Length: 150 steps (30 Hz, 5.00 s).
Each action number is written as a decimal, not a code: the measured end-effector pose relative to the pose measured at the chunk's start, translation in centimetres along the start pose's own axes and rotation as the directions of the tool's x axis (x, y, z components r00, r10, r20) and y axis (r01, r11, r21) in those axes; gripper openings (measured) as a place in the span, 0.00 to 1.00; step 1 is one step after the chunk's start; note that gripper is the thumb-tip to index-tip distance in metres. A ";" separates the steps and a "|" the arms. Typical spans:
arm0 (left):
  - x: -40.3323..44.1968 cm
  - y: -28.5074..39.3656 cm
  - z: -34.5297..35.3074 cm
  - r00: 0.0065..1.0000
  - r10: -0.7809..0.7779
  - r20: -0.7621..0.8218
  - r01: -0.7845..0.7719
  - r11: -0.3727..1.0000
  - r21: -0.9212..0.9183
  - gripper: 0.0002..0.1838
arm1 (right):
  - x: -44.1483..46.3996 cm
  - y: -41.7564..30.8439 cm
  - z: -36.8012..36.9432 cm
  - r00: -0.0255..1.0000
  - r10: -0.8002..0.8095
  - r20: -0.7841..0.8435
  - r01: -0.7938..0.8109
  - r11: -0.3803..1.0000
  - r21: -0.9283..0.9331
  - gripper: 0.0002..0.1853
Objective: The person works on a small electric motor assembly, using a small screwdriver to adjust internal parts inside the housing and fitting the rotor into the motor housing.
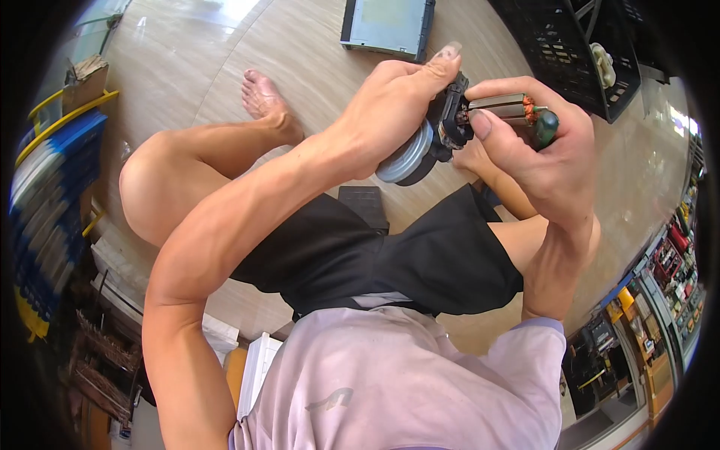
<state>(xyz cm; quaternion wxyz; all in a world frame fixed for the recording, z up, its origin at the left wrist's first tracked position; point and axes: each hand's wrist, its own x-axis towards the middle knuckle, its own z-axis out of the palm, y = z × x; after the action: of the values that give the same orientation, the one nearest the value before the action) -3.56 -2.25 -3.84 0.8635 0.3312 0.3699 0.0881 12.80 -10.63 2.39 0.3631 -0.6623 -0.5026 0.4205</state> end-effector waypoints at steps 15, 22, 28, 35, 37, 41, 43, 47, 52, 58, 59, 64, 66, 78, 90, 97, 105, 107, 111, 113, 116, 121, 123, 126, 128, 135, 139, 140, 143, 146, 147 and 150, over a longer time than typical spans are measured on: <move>0.4 -1.5 -3.1 0.940 0.340 -0.035 -0.165 0.539 0.826 0.36 | -0.7 2.2 1.5 0.956 -0.132 0.262 0.221 0.910 -0.350 0.15; -0.6 0.0 -2.8 0.913 0.408 -0.024 -0.157 0.405 0.901 0.30 | -1.2 2.9 2.8 0.983 -0.099 0.152 0.138 0.953 -0.271 0.14; -0.3 0.8 -2.5 0.864 0.504 -0.015 -0.185 0.344 0.920 0.29 | -1.7 2.9 3.3 0.995 -0.082 0.060 0.089 0.989 -0.119 0.14; -0.1 1.1 -2.4 0.865 0.501 0.038 -0.233 0.333 0.914 0.29 | -1.5 3.3 3.4 0.972 -0.233 0.020 0.231 0.944 -0.238 0.13; 0.2 0.6 -2.7 0.878 0.477 0.034 -0.268 0.431 0.862 0.30 | -1.3 2.7 2.9 0.951 -0.307 0.046 0.303 0.889 -0.342 0.15; 0.9 0.0 -3.6 0.932 0.361 0.005 -0.283 0.722 0.631 0.30 | -1.5 1.1 2.4 0.928 -0.370 0.050 0.352 0.823 -0.445 0.17; 1.0 -0.1 -3.4 0.923 0.385 0.006 -0.313 0.742 0.593 0.29 | -1.2 1.1 2.1 0.909 -0.416 0.017 0.388 0.833 -0.394 0.17; 1.0 0.1 -4.2 0.926 0.367 0.083 -0.350 0.757 0.552 0.28 | -1.4 0.5 1.7 0.916 -0.400 0.021 0.374 0.837 -0.399 0.18; 0.4 -0.1 -3.1 0.835 0.533 0.136 -0.523 0.694 0.494 0.27 | -2.5 -0.8 1.9 0.911 -0.411 0.039 0.376 0.787 -0.490 0.19; -0.2 0.0 -2.7 0.889 0.435 0.145 -0.458 0.833 0.310 0.32 | -2.9 -1.7 2.9 0.878 -0.477 0.035 0.438 0.772 -0.461 0.21; -0.1 -0.1 -2.5 0.893 0.419 0.164 -0.450 0.830 0.329 0.34 | -2.9 -1.6 3.0 0.858 -0.511 0.042 0.473 0.758 -0.450 0.22; -0.8 0.3 -2.1 0.913 0.330 0.240 -0.394 0.865 0.312 0.40 | -3.6 -1.6 1.8 0.782 -0.572 0.247 0.601 0.588 -0.541 0.25; -0.8 0.1 -2.1 0.921 0.302 0.245 -0.366 0.884 0.290 0.41 | -4.2 -1.5 2.1 0.792 -0.552 0.259 0.588 0.579 -0.565 0.26; -0.3 -0.5 -1.4 0.958 -0.079 0.277 0.073 0.997 0.033 0.31 | -1.4 -0.8 1.6 0.855 -0.512 0.084 0.507 0.789 -0.347 0.30; -0.7 -0.5 -2.0 0.786 -0.466 0.406 0.487 0.872 0.057 0.35 | -0.2 -0.1 1.1 0.978 -0.097 0.182 0.044 0.961 0.272 0.26; -0.3 -0.4 -2.0 0.847 -0.385 0.366 0.407 0.913 0.018 0.32 | 0.1 1.1 0.6 0.987 -0.155 0.054 0.152 0.987 0.053 0.21; -0.4 1.0 -3.9 0.892 -0.115 0.437 0.001 0.968 0.252 0.36 | -0.4 1.3 -0.3 0.988 0.018 -0.156 -0.011 0.999 0.043 0.19; -0.7 1.7 -2.6 0.917 -0.110 0.384 -0.008 0.956 0.294 0.30 | -0.5 1.3 -0.3 0.986 0.041 -0.165 -0.025 0.995 0.098 0.19; -0.6 0.7 -2.3 0.947 -0.111 0.301 -0.019 0.918 0.396 0.25 | -0.1 1.4 -0.6 0.990 0.070 -0.123 -0.054 0.990 0.127 0.18; -0.8 1.2 -1.9 0.951 -0.160 0.265 0.045 0.917 0.395 0.23 | 0.1 1.3 -1.0 0.991 0.098 -0.091 -0.083 0.984 0.155 0.18; -0.8 1.3 -1.6 0.961 -0.165 0.223 0.065 0.915 0.397 0.22 | 0.4 1.6 -1.2 0.994 0.099 -0.037 -0.092 0.981 0.168 0.19; -0.9 0.9 -1.5 0.972 -0.106 0.210 0.017 0.922 0.387 0.22 | 0.5 1.0 -1.2 0.994 0.108 0.011 -0.109 0.987 0.121 0.21; -1.0 1.1 -1.3 0.976 -0.073 0.204 -0.015 0.916 0.400 0.22 | 0.4 0.8 -1.4 0.992 0.123 0.036 -0.127 0.984 0.127 0.22; -1.2 0.7 -1.5 0.982 -0.030 0.187 -0.058 0.891 0.451 0.25 | 0.2 1.1 -1.3 0.997 0.074 0.021 -0.076 0.992 0.105 0.22; -1.1 0.1 -1.6 0.984 0.026 0.178 -0.102 0.895 0.435 0.26 | 0.1 1.4 -1.2 1.000 0.029 0.009 -0.030 0.996 0.079 0.23; -1.0 -0.2 -1.8 0.958 0.183 0.221 -0.274 0.814 0.513 0.28 | 0.0 1.5 -1.7 0.996 -0.001 0.088 -0.008 0.994 0.105 0.28; -0.8 -1.0 -2.3 0.932 0.268 0.246 -0.358 0.794 0.492 0.29 | 0.2 1.6 -2.0 0.990 -0.075 0.118 0.069 0.996 0.058 0.33; -0.7 -1.0 -2.4 0.936 0.255 0.243 -0.346 0.797 0.495 0.29 | 0.2 1.7 -2.0 0.989 -0.091 0.114 0.085 0.995 0.058 0.34; -0.8 -1.2 -2.3 0.950 0.210 0.230 -0.301 0.804 0.513 0.29 | -0.1 1.5 -2.4 0.996 -0.028 0.079 0.016 0.990 0.142 0.32; -1.2 -0.3 -2.0 0.962 0.117 0.248 -0.244 0.775 0.583 0.29 | -0.4 1.5 -3.6 0.997 0.000 -0.071 0.019 0.964 0.267 0.30; -1.3 -0.1 -2.0 0.963 0.078 0.258 -0.226 0.755 0.616 0.30 | -0.4 1.8 -4.1 0.992 0.006 -0.125 0.046 0.912 0.408 0.29; -1.3 -0.6 -1.8 0.943 0.158 0.293 -0.299 0.787 0.540 0.30 | -0.3 1.3 -4.3 0.970 0.095 -0.224 0.068 0.779 0.623 0.30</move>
<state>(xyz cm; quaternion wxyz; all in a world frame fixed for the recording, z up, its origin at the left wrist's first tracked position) -5.78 -2.36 -4.39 0.7421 0.6276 0.2324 0.0370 17.16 -11.49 2.88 0.6182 -0.5538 -0.2811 0.4818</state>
